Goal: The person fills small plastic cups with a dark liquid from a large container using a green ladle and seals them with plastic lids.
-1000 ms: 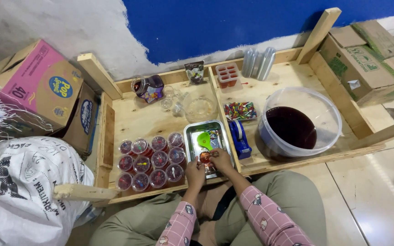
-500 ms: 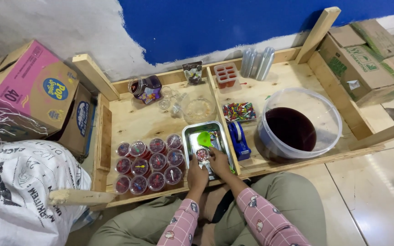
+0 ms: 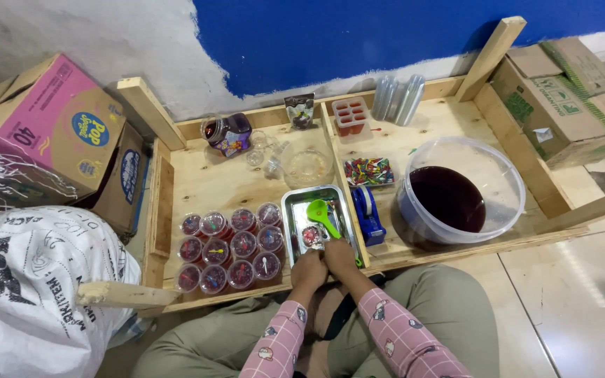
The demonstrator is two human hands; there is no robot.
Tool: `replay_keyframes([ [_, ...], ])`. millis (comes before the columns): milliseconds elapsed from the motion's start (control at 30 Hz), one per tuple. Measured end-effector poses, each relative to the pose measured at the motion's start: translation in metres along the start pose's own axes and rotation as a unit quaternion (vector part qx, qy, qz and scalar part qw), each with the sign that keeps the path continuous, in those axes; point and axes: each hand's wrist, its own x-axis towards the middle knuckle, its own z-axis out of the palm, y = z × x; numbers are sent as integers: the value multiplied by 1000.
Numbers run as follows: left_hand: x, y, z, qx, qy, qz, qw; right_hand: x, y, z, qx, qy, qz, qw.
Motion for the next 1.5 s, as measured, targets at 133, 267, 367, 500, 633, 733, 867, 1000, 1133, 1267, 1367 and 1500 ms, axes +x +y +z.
replay_keyframes([
  [133,-2,6,-6,-6,-23,-26,999,9,9,19,-1,-8,-5,1000],
  [267,-3,6,-8,-7,-29,-11,999,7,7,18,11,-9,18,1000],
  [367,-13,16,-18,-50,-8,-30,998,3,7,10,40,-4,43,998],
  [500,-11,8,-4,-85,120,-7,989,-3,4,-17,161,62,91,981],
  [633,-26,31,-23,-102,161,-16,982,1,2,-8,240,150,87,955],
  [733,-12,15,-2,-56,175,-24,983,11,-1,7,308,168,89,932],
  [867,-4,12,1,-36,160,-25,986,20,-5,21,323,150,111,928],
  [1000,-5,16,-5,-36,126,-36,991,21,-11,14,339,137,130,922],
  [1133,3,9,4,-11,120,-42,992,30,-7,23,323,126,135,928],
  [1267,-2,12,-2,-10,108,-35,993,31,-6,25,321,109,139,930],
  [1367,1,11,0,-13,96,-39,995,36,-1,34,327,109,153,926],
  [1500,-1,14,-5,-8,88,-41,995,32,-5,25,332,111,154,924],
])
